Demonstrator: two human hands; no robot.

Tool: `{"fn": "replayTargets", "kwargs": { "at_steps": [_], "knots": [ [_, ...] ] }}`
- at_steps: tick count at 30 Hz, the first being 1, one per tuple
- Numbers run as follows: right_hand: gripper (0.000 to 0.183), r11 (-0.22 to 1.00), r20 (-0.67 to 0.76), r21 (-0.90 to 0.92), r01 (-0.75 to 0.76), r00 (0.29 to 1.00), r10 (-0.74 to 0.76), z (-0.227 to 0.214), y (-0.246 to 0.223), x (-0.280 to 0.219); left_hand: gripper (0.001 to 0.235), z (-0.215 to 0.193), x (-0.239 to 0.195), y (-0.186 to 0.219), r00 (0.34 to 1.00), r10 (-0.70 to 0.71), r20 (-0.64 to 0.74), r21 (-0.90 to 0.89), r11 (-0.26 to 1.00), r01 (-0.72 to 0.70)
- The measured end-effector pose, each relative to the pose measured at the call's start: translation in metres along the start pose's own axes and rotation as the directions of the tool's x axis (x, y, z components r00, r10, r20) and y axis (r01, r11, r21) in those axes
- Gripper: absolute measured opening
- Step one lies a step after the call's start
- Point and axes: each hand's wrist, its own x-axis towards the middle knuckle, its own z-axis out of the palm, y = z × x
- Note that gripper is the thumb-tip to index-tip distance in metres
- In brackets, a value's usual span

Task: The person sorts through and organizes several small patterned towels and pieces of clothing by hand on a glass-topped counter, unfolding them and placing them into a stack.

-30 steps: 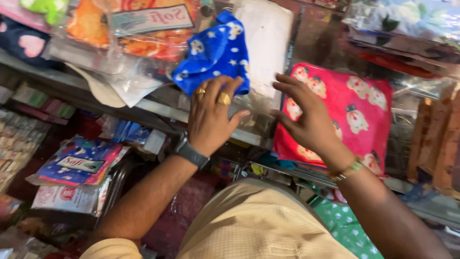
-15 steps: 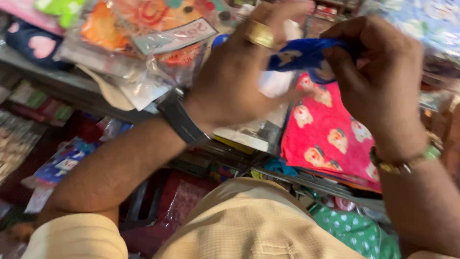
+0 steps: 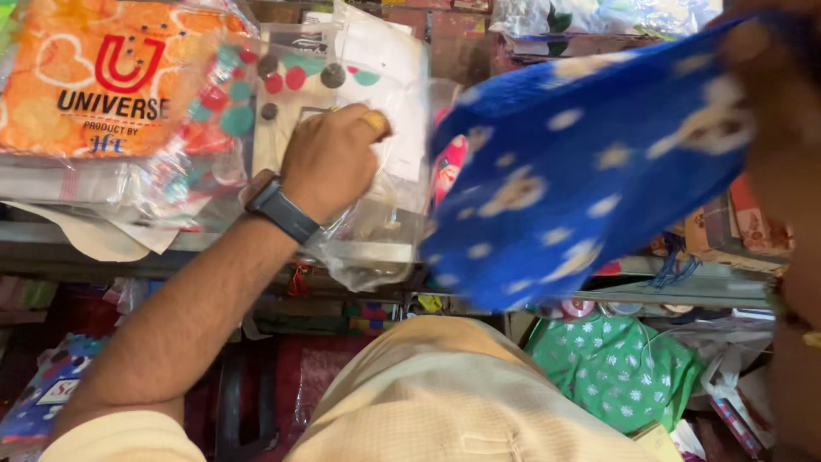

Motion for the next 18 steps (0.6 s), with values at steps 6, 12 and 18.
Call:
{"fn": "replayTargets", "kwargs": {
  "at_steps": [6,12,18],
  "knots": [
    [0.019,0.935,0.12,-0.337,0.109,0.99,-0.072,-0.001,-0.01,0.016,0.056,-0.023,-0.002,0.014,0.981,0.096,-0.168,-0.431,0.888,-0.16],
    [0.02,0.945,0.115,-0.309,0.105,0.991,-0.073,-0.003,-0.038,0.013,0.072,-0.03,0.037,0.139,0.945,0.202,-0.256,-0.62,0.716,-0.321],
    [0.013,0.895,0.04,-0.437,0.087,0.996,-0.077,-0.021,0.006,0.036,0.032,-0.005,0.055,0.092,0.885,0.358,-0.298,-0.439,0.772,-0.46]
  ]
}}
